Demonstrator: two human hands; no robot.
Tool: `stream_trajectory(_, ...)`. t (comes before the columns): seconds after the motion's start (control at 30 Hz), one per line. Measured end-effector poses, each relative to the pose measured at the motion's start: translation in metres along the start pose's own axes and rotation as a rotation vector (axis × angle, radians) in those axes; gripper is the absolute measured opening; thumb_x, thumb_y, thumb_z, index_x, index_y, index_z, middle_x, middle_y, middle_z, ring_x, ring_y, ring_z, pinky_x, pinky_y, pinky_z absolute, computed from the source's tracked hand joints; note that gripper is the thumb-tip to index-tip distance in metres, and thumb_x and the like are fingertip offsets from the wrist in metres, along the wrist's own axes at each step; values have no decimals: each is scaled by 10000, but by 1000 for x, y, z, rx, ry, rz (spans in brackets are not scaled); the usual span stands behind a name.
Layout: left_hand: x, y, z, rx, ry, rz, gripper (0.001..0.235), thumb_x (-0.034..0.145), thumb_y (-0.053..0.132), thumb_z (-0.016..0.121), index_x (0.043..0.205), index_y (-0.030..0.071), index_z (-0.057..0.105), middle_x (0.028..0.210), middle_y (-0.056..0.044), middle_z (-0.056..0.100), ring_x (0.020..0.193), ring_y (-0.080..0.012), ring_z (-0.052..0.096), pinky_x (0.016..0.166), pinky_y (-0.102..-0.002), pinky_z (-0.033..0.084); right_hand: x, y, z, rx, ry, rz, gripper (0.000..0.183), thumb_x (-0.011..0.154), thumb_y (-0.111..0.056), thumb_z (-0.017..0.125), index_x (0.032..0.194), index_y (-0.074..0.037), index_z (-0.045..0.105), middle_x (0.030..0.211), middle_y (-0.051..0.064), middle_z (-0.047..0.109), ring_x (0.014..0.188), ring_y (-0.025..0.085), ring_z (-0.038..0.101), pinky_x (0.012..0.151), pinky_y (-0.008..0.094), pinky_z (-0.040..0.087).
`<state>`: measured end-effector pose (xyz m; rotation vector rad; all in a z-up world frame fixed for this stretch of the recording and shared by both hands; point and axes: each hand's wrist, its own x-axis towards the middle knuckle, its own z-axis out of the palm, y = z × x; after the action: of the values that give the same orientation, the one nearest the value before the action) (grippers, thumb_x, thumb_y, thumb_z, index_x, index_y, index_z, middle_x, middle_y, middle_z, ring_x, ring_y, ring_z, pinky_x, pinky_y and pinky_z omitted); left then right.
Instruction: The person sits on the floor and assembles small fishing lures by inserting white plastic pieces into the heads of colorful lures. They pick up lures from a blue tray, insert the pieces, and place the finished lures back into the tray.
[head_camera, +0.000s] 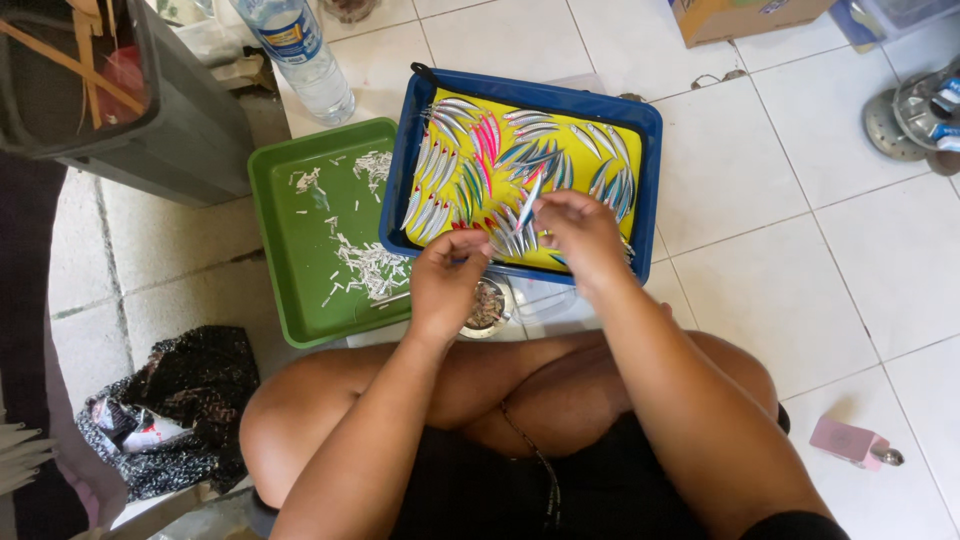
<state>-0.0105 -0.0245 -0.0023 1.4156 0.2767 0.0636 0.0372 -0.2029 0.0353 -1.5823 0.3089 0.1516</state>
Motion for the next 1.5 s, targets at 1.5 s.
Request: stream_trajectory(1.5,86,-31,-127,1362,-24,-642,334,917,145,590,1152,-29,751,1126,-195,754,1137,-338,708,951,-477,571,-53,-86,-43,-233,-135,-733,225,913,17,808,1036,42,621,1019,205,726,927,250,725,866,333,571)
